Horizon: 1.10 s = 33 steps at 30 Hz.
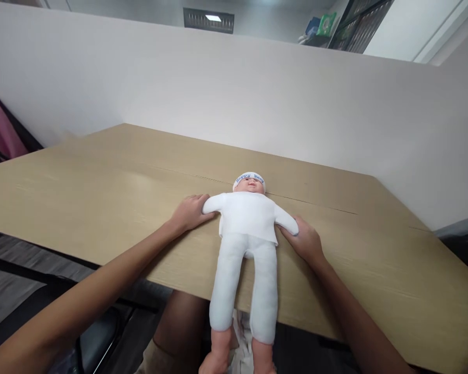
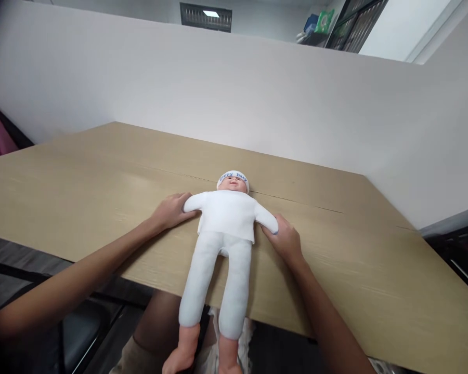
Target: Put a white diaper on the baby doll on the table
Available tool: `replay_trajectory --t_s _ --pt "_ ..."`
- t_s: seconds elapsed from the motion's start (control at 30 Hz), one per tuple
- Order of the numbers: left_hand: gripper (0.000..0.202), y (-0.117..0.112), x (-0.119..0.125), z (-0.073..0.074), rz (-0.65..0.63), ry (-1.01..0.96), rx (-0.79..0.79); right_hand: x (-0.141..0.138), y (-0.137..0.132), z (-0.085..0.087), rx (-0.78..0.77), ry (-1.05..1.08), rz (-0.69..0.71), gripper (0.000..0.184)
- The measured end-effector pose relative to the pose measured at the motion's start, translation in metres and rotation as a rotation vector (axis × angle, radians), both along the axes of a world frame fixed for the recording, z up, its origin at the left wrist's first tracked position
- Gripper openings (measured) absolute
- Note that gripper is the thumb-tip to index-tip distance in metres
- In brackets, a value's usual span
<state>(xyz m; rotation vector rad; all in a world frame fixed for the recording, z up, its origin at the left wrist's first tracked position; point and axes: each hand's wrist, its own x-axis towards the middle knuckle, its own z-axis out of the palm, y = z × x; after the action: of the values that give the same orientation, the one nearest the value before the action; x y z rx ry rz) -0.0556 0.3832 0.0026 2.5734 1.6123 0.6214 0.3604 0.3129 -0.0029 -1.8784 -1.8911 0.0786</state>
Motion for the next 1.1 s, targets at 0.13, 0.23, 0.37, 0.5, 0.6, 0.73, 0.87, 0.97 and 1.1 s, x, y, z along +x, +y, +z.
replay_trajectory --t_s 0.13,0.23,0.37,0.5,0.6,0.73,0.87,0.97,1.1 --pt "0.049 0.042 0.003 -0.002 -0.004 0.006 0.032 0.002 0.034 0.000 0.018 -0.028 -0.009 0.038" --pt "0.049 0.071 0.007 -0.003 -0.020 0.010 0.050 0.007 0.054 0.001 0.018 -0.025 0.006 0.038" --pt "0.053 0.106 0.014 -0.005 -0.046 0.019 0.067 0.014 0.081 0.002 0.026 -0.015 -0.001 0.042" --pt "0.056 0.133 0.022 -0.007 -0.033 0.035 0.099 0.022 0.109 0.001 0.019 -0.019 -0.031 0.044" --pt "0.056 0.147 0.026 -0.007 -0.028 0.045 0.122 0.027 0.125 0.001 0.023 0.002 -0.026 0.045" --pt "0.059 0.155 0.029 -0.008 -0.014 0.049 0.142 0.032 0.135 -0.001 0.044 0.028 -0.003 0.048" --pt "0.073 0.148 0.028 -0.011 -0.001 0.013 0.178 0.033 0.133 -0.005 0.151 -0.007 0.063 0.053" --pt "0.076 0.134 0.017 -0.013 -0.001 -0.065 0.144 0.035 0.121 -0.007 0.205 -0.023 0.098 0.061" --pt "0.070 0.120 -0.008 -0.015 -0.038 -0.135 0.055 0.042 0.097 -0.006 0.166 0.025 0.132 0.059"
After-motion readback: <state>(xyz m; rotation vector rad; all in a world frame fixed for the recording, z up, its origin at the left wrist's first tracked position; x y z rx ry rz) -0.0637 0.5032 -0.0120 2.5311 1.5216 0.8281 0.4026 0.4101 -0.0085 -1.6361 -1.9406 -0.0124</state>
